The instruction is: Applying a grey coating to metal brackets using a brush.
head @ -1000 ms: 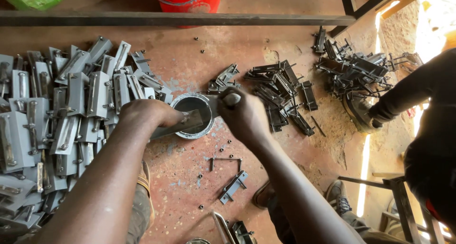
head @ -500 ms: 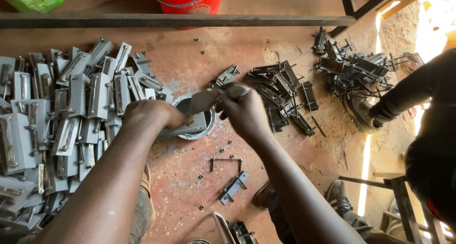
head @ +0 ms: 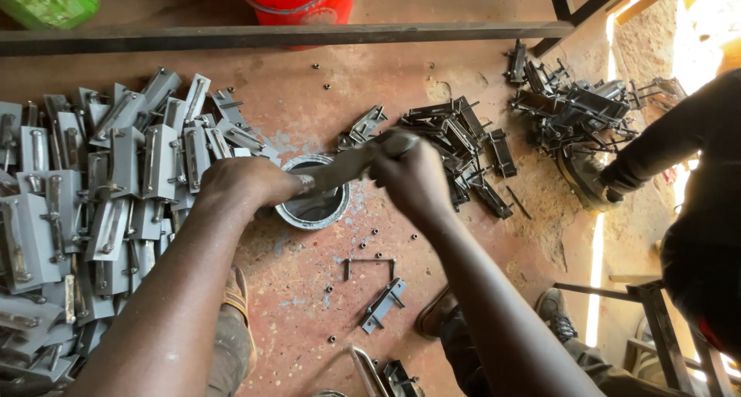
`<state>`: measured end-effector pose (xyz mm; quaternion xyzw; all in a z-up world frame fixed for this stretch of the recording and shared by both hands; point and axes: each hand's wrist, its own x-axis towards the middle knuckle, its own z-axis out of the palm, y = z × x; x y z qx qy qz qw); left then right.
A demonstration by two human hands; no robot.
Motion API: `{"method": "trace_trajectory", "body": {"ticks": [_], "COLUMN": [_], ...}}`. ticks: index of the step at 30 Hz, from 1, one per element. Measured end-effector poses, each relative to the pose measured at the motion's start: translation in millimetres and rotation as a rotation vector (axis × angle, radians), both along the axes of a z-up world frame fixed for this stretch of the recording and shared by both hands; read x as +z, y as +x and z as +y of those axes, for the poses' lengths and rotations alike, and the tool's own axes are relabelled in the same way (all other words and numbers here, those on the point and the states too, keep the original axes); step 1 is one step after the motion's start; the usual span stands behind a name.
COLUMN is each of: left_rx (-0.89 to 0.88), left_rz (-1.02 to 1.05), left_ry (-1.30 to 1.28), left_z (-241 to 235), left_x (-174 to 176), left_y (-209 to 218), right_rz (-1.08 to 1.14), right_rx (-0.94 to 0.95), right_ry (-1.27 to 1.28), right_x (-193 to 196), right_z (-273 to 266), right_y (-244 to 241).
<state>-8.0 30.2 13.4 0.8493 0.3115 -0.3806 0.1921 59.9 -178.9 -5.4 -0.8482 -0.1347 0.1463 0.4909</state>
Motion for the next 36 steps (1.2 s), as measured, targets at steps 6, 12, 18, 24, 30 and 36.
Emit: {"method": "trace_trajectory", "body": {"ticks": [6,12,18,24,30,36], "left_rx": [0.151,0.046,-0.048,-0.048,-0.037,0.067], "left_rz": [-0.392,-1.103,-1.320,-1.406,-1.353,-1.336], "left_ry": [-0.018,0.161,0.083,0.012,0.040,-0.041], "left_z": [17.7,17.1,8.8,7.1,3.7,7.6], "left_x": [-16.9,-35.5,-41.7,-11.5,-15.7,-2.7], "left_y": [-3.7,1.6,8.8,2.6,4.8,2.2], "right_rz": [0.342,0.559,0.558,0.447,0.466,0.387], "right_rx": [-0.437,-0.504,-0.428,-0.401,-0.360,-0.392], "right_ry": [0.730,0.878,0.858,0.723,0.896,0.869], "right_x": [0.3,-2.0,3.6,-6.9,6.6,-9.4], "right_z": [-21.0,-21.2,-8.2,-13.1,-3.6,-10.0], "right_y": [33.0,32.7,16.9,21.2,10.6,16.2]}}
